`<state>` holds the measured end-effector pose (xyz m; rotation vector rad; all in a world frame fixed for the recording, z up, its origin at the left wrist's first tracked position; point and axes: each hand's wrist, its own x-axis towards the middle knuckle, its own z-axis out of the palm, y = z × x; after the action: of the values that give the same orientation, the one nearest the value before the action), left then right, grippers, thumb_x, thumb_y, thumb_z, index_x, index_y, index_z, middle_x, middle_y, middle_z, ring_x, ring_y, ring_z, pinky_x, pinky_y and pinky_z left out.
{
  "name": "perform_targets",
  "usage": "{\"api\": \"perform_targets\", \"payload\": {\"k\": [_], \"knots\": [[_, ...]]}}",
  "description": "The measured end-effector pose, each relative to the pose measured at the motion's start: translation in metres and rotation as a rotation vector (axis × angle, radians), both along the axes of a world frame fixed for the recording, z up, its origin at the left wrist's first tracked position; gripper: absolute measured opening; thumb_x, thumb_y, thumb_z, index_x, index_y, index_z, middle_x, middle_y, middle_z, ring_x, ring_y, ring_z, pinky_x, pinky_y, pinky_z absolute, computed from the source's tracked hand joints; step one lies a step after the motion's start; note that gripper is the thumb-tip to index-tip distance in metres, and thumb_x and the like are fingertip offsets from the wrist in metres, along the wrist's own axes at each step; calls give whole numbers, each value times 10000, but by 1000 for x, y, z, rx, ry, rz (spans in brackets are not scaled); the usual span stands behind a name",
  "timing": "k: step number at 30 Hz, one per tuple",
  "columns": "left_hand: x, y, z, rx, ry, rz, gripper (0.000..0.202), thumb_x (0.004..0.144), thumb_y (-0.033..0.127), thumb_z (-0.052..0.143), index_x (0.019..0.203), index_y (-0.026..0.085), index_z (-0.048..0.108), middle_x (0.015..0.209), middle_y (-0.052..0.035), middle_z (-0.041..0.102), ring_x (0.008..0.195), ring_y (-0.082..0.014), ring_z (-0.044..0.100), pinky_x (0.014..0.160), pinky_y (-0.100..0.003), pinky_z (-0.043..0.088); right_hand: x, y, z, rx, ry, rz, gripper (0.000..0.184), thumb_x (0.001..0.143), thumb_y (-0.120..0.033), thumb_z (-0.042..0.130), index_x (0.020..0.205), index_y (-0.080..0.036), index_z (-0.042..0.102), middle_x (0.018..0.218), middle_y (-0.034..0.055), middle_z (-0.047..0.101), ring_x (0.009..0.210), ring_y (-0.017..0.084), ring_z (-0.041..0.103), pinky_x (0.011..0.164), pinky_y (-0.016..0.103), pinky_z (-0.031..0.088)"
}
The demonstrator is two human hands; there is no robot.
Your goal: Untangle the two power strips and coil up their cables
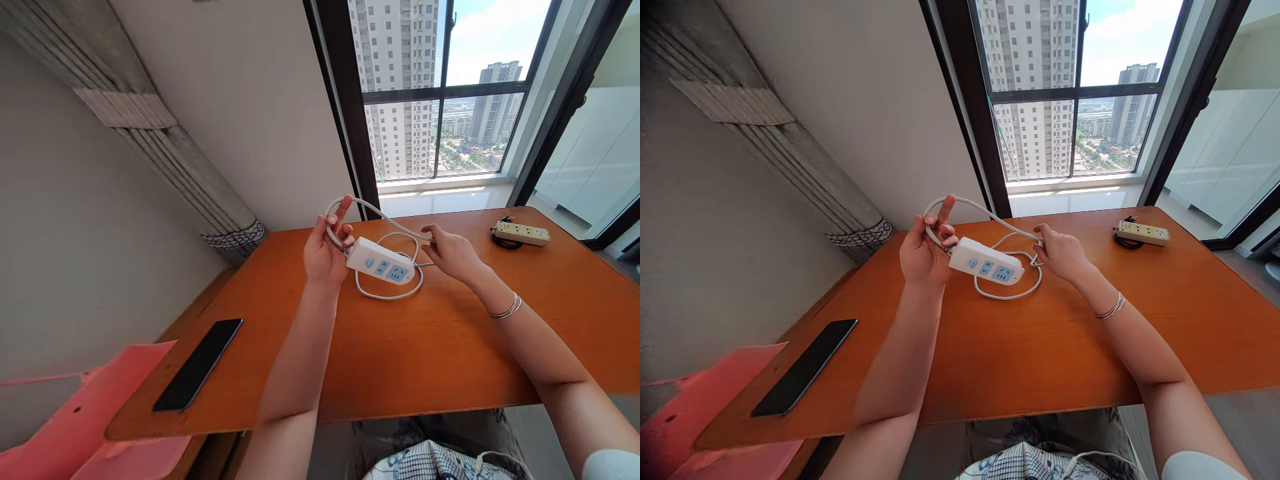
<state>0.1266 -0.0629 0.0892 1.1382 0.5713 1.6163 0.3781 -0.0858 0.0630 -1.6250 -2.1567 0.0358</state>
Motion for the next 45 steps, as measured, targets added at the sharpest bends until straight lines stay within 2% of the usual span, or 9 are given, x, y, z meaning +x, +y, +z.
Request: {"api": "perform_targets", "payload": {"k": [8, 14, 19, 23, 27, 31, 38, 41, 45], "knots": [[6, -10, 1, 101, 156, -7, 374, 823, 524, 688, 771, 169, 581, 1269, -126, 706, 682, -122, 722, 512, -193, 495, 10, -7, 2, 427, 83, 88, 238, 983, -266, 441, 1057, -177, 649, 947, 77, 732, 857, 198, 675, 692, 290, 433], [20, -24, -1, 148, 343, -88, 462, 806, 635, 677, 778, 179, 607, 1248, -137, 717, 1025, -276, 737, 815, -351, 584, -7, -23, 5, 649, -91, 284, 266, 993, -201, 451, 1041, -193, 712, 821, 52, 713, 762, 170, 618, 633, 289, 416], [32, -35, -7, 224, 482, -126, 430, 912, 606, 562, 871, 190, 663, 1220, -132, 726, 1145, -296, 689, 932, -409, 543, -18, -39, 7, 681, -115, 380, 318, 1033, -225, 423, 1089, -270, 732, 844, 16, 734, 716, 135, 590, 614, 290, 397], [41, -41, -13, 251, 609, -173, 420, 951, 576, 512, 952, 187, 672, 1061, -99, 753, 998, -228, 707, 853, -336, 540, -18, -47, 9, 712, -113, 367, 302, 1046, -263, 435, 1060, -297, 735, 927, -1, 769, 727, 118, 622, 609, 286, 385], [48, -44, -20, 230, 696, -241, 451, 968, 596, 454, 940, 183, 633, 749, -22, 667, 660, -139, 605, 605, -257, 462, -15, -49, 12, 790, -28, 297, 251, 1012, -420, 528, 1030, -276, 733, 911, 24, 742, 748, 134, 637, 658, 284, 420], [49, -49, -20, 217, 719, -360, 451, 984, 606, 380, 1001, 198, 572, 618, 42, 482, 510, -103, 406, 498, -247, 325, -10, -47, 16, 757, 60, 190, 388, 958, -586, 534, 1042, -261, 729, 962, 64, 695, 835, 174, 645, 740, 295, 465], [40, -53, -5, 289, 1054, -194, 362, 955, 541, 481, 840, 206, 556, 674, 24, 514, 611, -119, 442, 577, -256, 343, 5, -47, 27, 534, 119, 259, 356, 964, -544, 556, 1054, -246, 729, 886, 39, 696, 679, 132, 624, 643, 274, 465], [36, -47, -5, 191, 852, -215, 456, 914, 640, 510, 774, 206, 526, 604, 44, 435, 534, -100, 383, 532, -252, 343, 12, -48, 33, 466, 289, 266, 290, 958, -467, 597, 1100, -245, 719, 966, 50, 701, 732, 142, 644, 655, 287, 505], [37, -42, -6, 31, 505, -430, 583, 779, 769, 599, 678, 221, 427, 480, 96, 257, 415, -68, 224, 495, -270, 389, 17, -44, 37, 227, 581, 403, 434, 908, -519, 648, 1257, -262, 656, 1196, 81, 676, 1020, 199, 675, 817, 346, 569]]}}
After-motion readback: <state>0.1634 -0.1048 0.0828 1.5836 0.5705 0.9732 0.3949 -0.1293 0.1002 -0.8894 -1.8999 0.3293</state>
